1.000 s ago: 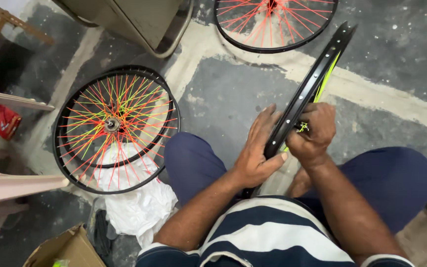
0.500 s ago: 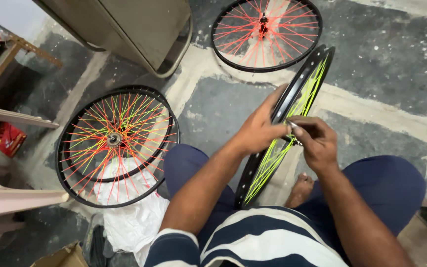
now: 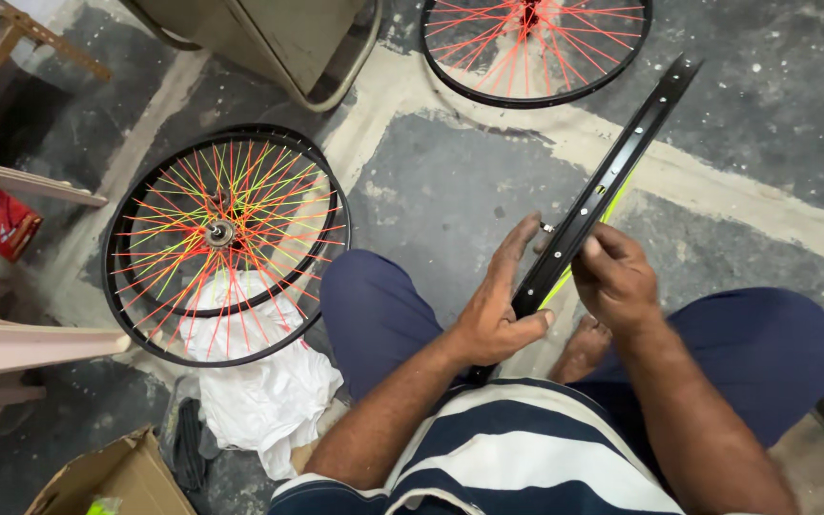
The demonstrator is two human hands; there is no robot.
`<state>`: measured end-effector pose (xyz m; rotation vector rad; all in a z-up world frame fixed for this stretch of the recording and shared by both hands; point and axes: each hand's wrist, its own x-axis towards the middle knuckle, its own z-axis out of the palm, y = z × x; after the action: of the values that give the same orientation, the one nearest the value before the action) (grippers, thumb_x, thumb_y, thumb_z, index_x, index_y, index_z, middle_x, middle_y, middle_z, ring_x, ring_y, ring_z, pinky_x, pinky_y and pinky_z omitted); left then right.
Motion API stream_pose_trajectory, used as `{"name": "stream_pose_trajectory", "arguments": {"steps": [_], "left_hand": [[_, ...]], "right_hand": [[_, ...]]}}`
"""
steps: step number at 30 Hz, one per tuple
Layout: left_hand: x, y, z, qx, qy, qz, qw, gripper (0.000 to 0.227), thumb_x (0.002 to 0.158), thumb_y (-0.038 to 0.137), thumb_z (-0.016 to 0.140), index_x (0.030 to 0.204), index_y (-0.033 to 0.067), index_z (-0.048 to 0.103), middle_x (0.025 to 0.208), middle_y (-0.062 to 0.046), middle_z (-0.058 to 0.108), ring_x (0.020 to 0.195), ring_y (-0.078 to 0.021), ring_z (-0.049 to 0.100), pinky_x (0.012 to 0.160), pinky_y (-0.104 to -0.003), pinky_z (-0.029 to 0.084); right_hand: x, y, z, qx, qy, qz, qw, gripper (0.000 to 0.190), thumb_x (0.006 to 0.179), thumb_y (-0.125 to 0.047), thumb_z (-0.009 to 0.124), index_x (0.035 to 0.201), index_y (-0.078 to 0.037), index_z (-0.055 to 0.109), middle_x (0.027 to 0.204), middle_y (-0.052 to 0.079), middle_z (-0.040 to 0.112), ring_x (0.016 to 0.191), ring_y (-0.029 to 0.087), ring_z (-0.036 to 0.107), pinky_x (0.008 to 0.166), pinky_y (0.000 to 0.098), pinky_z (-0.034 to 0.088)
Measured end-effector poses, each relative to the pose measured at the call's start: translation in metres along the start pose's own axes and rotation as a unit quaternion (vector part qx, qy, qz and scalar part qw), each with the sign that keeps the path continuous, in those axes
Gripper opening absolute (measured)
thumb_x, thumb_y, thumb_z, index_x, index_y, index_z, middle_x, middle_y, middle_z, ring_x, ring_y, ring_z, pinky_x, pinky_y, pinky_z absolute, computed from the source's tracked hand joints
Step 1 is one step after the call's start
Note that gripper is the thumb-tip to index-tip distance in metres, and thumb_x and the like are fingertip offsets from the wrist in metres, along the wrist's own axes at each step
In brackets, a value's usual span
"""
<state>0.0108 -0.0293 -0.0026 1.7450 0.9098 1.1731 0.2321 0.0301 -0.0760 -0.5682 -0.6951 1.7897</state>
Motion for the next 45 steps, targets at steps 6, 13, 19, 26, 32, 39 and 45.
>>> {"name": "stream_pose_trajectory", "arguments": {"steps": [6, 13, 19, 26, 32, 39, 45], "left_hand": [[0.001, -0.003, -0.001, -0.02, -0.015, -0.025, 0.999, 0.103, 0.086, 0.019, 0.069, 0.167, 0.0006, 0.008, 0.175, -0.023, 0.016, 0.166, -0.0382, 0.017, 0.135, -0.048, 0.02], [0.002, -0.003, -0.005, -0.067, 0.003, -0.038, 0.997, 0.108, 0.086, 0.017, 0.069, 0.17, 0.0009, 0.002, 0.172, -0.023, 0.023, 0.165, -0.0364, 0.021, 0.136, -0.051, 0.018], [0.002, -0.004, -0.003, -0.097, -0.005, -0.045, 0.994, 0.108, 0.083, 0.015, 0.07, 0.168, 0.0009, 0.003, 0.176, -0.024, 0.011, 0.167, -0.0369, 0.01, 0.134, -0.051, 0.018], [0.003, -0.003, -0.002, -0.057, -0.013, -0.056, 0.997, 0.11, 0.079, 0.012, 0.068, 0.168, 0.0005, 0.004, 0.175, -0.024, 0.016, 0.166, -0.0376, 0.016, 0.134, -0.05, 0.02], [0.005, -0.003, 0.004, -0.033, 0.001, -0.041, 0.999, 0.111, 0.077, 0.01, 0.068, 0.167, 0.0005, 0.003, 0.173, -0.025, 0.015, 0.165, -0.0386, 0.016, 0.134, -0.05, 0.019], [0.006, -0.003, 0.0, -0.04, 0.002, -0.059, 0.997, 0.11, 0.08, 0.013, 0.07, 0.167, 0.0001, 0.004, 0.174, -0.025, 0.015, 0.165, -0.0383, 0.018, 0.133, -0.049, 0.022], [0.005, -0.009, 0.003, -0.018, 0.019, -0.026, 0.999, 0.112, 0.079, 0.013, 0.071, 0.167, -0.0001, 0.004, 0.175, -0.025, 0.014, 0.167, -0.0386, 0.014, 0.136, -0.048, 0.018]], "right_hand": [[0.008, 0.001, 0.024, -0.166, -0.017, -0.101, 0.981, 0.039, 0.081, 0.004, 0.077, 0.115, -0.006, 0.06, 0.116, 0.011, 0.073, 0.107, 0.02, 0.07, 0.091, 0.0349, 0.058], [0.018, -0.027, 0.047, -0.257, -0.087, 0.085, 0.959, 0.042, 0.081, -0.001, 0.071, 0.123, -0.002, 0.068, 0.113, 0.007, 0.074, 0.104, 0.015, 0.071, 0.092, 0.0294, 0.058], [0.005, 0.004, 0.066, -0.446, 0.054, -0.197, 0.871, 0.026, 0.086, 0.0, 0.076, 0.111, 0.001, 0.069, 0.108, 0.012, 0.073, 0.099, 0.017, 0.069, 0.091, 0.0325, 0.057], [0.015, -0.037, 0.022, -0.2, -0.151, -0.016, 0.968, 0.026, 0.086, 0.001, 0.076, 0.107, -0.001, 0.06, 0.117, 0.012, 0.071, 0.114, 0.021, 0.07, 0.101, 0.0361, 0.056], [0.007, 0.037, 0.033, -0.308, 0.089, -0.109, 0.941, 0.031, 0.088, 0.001, 0.078, 0.116, 0.003, 0.066, 0.104, 0.012, 0.07, 0.095, 0.02, 0.067, 0.086, 0.0368, 0.054], [0.031, -0.054, 0.045, -0.221, -0.138, 0.129, 0.957, 0.04, 0.076, -0.005, 0.071, 0.115, -0.001, 0.071, 0.109, 0.009, 0.076, 0.101, 0.015, 0.072, 0.093, 0.0264, 0.057], [0.005, -0.004, 0.072, -0.608, 0.038, -0.387, 0.692, 0.025, 0.088, 0.003, 0.085, 0.106, -0.003, 0.068, 0.118, 0.009, 0.075, 0.108, 0.015, 0.071, 0.087, 0.0271, 0.055]]}}
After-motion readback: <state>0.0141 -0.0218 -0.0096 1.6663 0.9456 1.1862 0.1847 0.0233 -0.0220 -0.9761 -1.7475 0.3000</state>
